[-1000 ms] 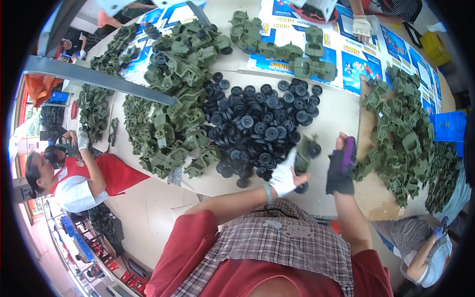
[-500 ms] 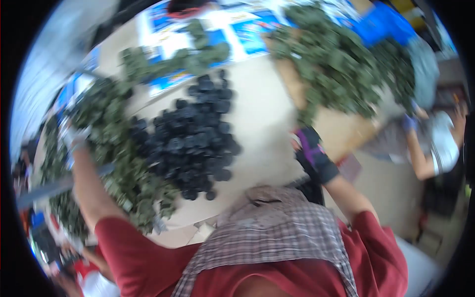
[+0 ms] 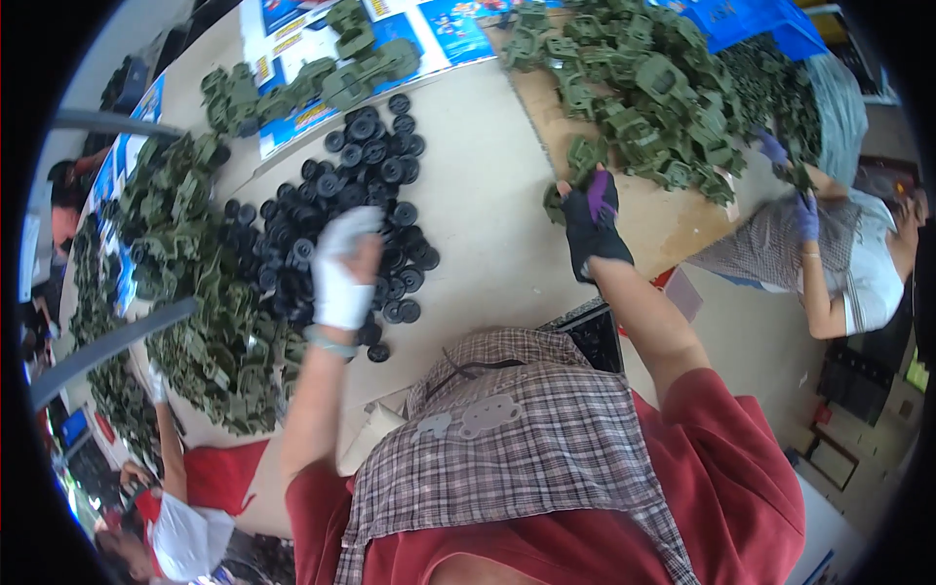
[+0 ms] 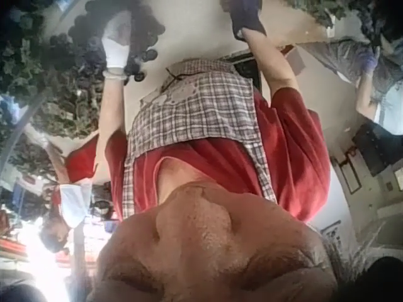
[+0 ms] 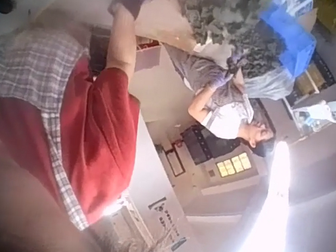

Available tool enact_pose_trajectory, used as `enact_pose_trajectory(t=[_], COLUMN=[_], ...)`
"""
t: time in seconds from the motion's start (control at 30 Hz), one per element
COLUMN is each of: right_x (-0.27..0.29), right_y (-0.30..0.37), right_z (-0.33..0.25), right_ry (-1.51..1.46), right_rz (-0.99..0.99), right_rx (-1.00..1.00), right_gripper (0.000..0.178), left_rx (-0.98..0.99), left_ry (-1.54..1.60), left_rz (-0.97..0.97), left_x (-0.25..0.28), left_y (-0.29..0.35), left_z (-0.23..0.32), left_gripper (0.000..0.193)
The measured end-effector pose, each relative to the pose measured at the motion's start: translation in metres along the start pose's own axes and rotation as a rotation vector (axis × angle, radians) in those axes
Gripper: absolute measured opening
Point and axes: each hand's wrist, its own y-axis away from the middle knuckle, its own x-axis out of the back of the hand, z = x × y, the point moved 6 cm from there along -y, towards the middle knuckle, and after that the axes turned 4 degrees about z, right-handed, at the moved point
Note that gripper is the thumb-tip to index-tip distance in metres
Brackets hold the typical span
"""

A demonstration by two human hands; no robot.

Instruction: The person assembles small green plastic components and attaches black plastic wheels by hand.

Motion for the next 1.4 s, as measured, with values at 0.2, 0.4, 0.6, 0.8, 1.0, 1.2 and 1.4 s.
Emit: enact_pose_trajectory(t=[0.2,0.4,0.6,0.8,1.0,1.2,1.4], right_x=[-0.031,-0.066,-0.202,-0.242,-0.15,-0.068,-0.02], right_y=[0.109,0.047,0.039,0.029,0.01,0.017,0.031], right_z=[-0.041,-0.135,-0.196,-0.189,-0.161,-0.044,-0.056], right_ry=[-0.123,0.181,0.3,0.533,0.197,0.572,0.253], right_rz=[-0.578,-0.411,-0.543,-0.717,-0.719,-0.751,-0.611], right_rx=[-0.201,0.874,1.22,1.225,1.052,0.929,0.564], right_gripper=[0.067,0.036,0.054,0.055,0.053,0.037,0.04], left_rx=[0.196,-0.093,-0.256,-0.293,-0.199,-0.056,0.256], left_ry=[-0.52,-0.811,-1.087,-1.083,-1.234,-1.007,-0.85], left_rz=[-0.215,-0.25,-0.238,-0.198,-0.307,-0.409,-0.411], left_x=[-0.152,-0.171,-0.166,-0.16,-0.155,-0.163,-0.184], left_y=[0.037,0.061,0.068,0.081,0.079,0.07,0.076], left_z=[-0.041,-0.054,-0.041,-0.034,-0.064,-0.035,-0.053], left_gripper=[0.084,0.085,0.063,0.072,0.082,0.112,0.126])
